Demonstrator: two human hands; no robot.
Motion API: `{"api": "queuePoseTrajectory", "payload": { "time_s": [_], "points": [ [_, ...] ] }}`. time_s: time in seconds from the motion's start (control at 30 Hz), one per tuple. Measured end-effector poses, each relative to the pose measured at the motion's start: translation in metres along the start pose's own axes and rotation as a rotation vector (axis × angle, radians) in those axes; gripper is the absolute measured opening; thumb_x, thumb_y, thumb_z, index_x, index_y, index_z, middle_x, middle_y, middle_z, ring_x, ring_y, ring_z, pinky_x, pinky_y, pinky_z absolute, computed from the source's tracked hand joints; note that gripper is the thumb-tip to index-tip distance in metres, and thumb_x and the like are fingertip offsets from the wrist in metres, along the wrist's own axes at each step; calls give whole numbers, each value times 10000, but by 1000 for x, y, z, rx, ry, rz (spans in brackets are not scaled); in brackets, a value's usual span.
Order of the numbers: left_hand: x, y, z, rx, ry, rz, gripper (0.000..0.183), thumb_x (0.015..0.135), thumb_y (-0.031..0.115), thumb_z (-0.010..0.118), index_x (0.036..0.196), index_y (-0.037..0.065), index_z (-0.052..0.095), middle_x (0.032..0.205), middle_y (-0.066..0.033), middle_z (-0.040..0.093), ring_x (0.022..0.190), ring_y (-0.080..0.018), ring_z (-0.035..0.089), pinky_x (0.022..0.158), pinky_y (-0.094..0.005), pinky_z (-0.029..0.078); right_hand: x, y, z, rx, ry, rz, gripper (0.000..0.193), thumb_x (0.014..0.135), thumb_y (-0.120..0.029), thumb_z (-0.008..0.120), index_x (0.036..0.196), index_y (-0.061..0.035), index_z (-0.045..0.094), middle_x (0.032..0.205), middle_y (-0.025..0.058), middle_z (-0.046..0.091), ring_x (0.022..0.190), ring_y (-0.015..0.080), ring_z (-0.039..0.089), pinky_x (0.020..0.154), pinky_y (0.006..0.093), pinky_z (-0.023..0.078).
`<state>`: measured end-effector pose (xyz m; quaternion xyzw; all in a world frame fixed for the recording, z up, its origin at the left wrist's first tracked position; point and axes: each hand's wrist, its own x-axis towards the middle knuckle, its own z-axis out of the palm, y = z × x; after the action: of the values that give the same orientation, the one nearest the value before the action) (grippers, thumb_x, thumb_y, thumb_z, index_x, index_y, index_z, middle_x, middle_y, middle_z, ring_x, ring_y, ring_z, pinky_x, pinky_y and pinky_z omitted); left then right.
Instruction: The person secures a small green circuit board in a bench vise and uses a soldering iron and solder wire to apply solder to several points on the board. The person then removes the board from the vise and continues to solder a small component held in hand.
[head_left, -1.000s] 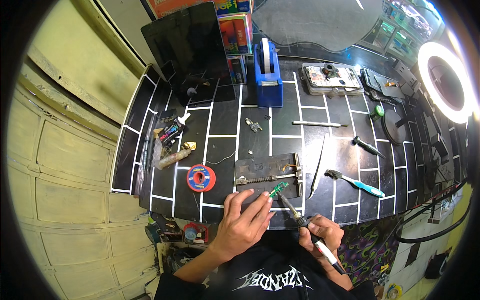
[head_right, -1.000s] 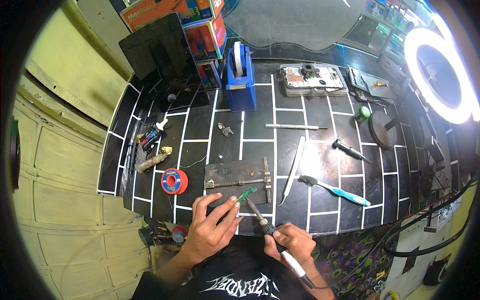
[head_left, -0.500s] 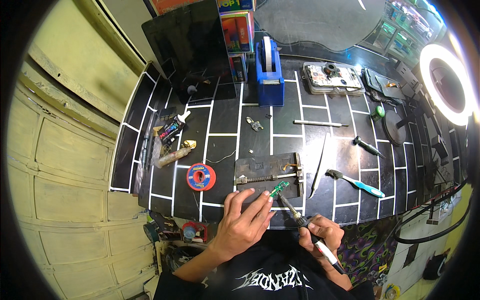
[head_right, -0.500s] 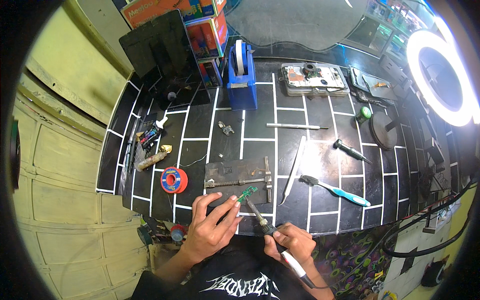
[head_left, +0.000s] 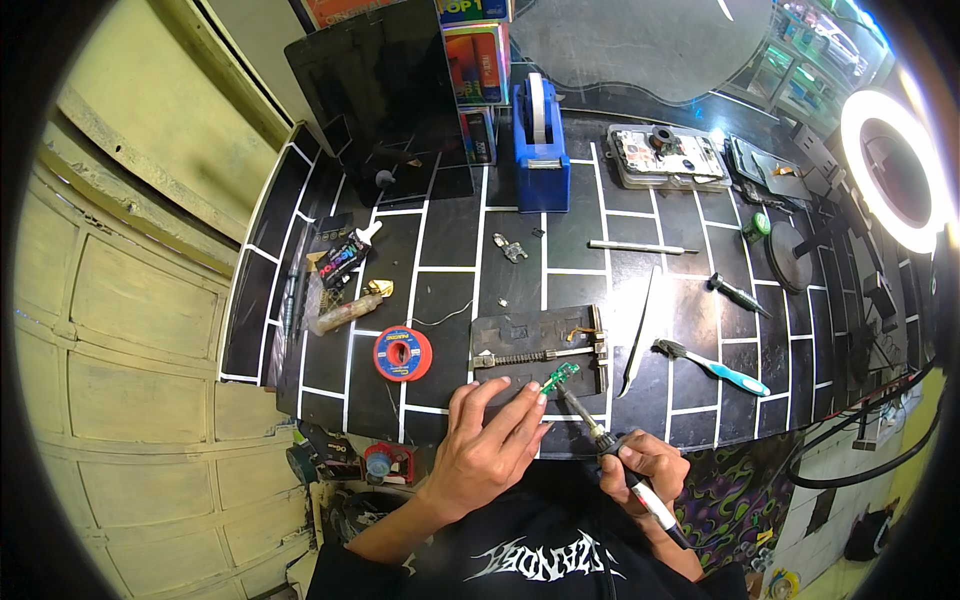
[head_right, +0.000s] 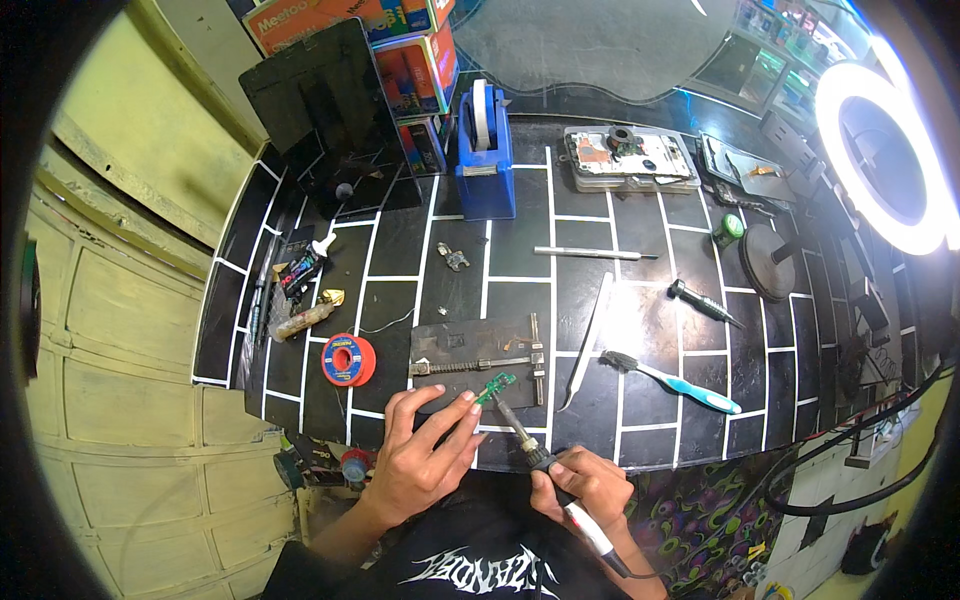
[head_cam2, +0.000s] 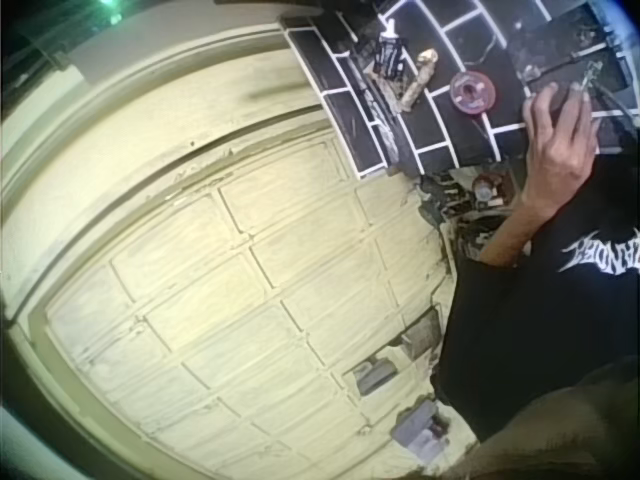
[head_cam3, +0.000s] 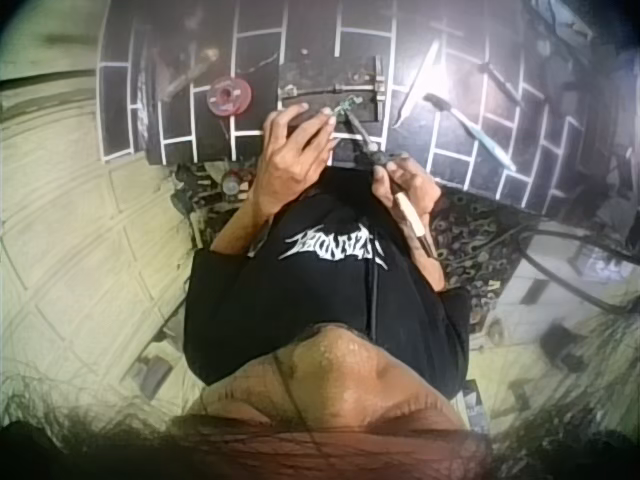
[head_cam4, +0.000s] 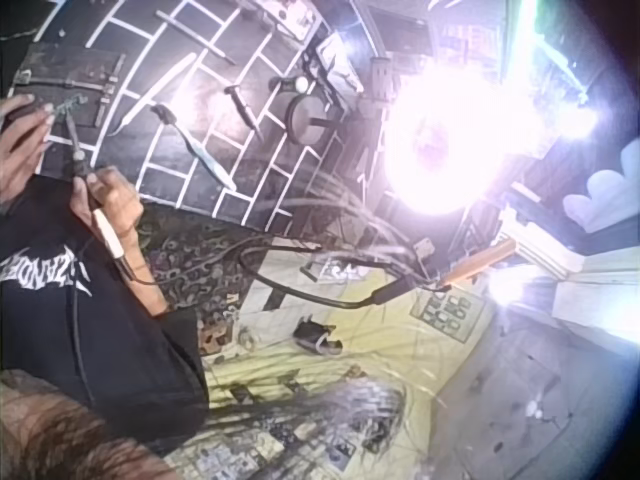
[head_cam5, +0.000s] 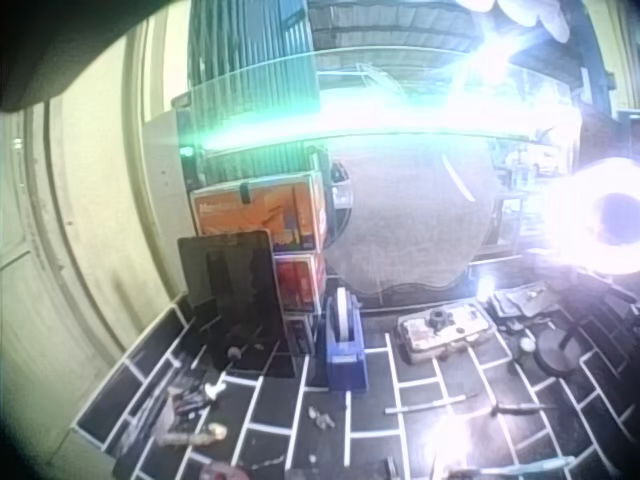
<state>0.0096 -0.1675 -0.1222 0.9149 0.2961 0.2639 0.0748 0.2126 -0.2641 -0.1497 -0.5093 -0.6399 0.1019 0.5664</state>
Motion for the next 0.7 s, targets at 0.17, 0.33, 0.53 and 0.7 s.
{"api": "queuePoseTrajectory", "payload": {
  "time_s": [0.17, 0.33, 0.53, 0.7],
  "points": [
    [-1, 0, 0, 4, -2, -2, 346, 824, 147, 750, 1128, -13, 715, 1265, -101, 637, 1146, -336, 512, 924, -502, 444, 1, -1, 1, -26, 12, 5, 311, 776, 6, 789, 910, -35, 511, 628, 98, 591, 504, 233, 638, 458, 304, 501],
    [-1, 0, 0, 0, -2, 0, 344, 823, 147, 751, 1125, -13, 716, 1263, -101, 638, 1146, -335, 511, 924, -502, 443, 1, -1, 1, -26, 9, 11, 307, 778, 3, 789, 906, -37, 512, 620, 94, 586, 496, 222, 631, 453, 297, 496],
    [0, 0, 0, 1, 0, -1, 343, 824, 150, 752, 1123, -14, 717, 1256, -101, 642, 1144, -336, 512, 922, -498, 443, 2, -1, 0, -17, 6, 1, 304, 781, 7, 785, 903, -33, 509, 616, 94, 583, 491, 218, 627, 450, 294, 493],
    [0, 0, -1, 3, -3, 2, 347, 823, 151, 752, 1126, -15, 716, 1256, -101, 643, 1142, -335, 515, 922, -498, 442, 2, -1, 1, -18, 19, 0, 308, 776, 16, 784, 903, -32, 508, 622, 97, 587, 493, 219, 627, 451, 293, 491]
  ]
}}
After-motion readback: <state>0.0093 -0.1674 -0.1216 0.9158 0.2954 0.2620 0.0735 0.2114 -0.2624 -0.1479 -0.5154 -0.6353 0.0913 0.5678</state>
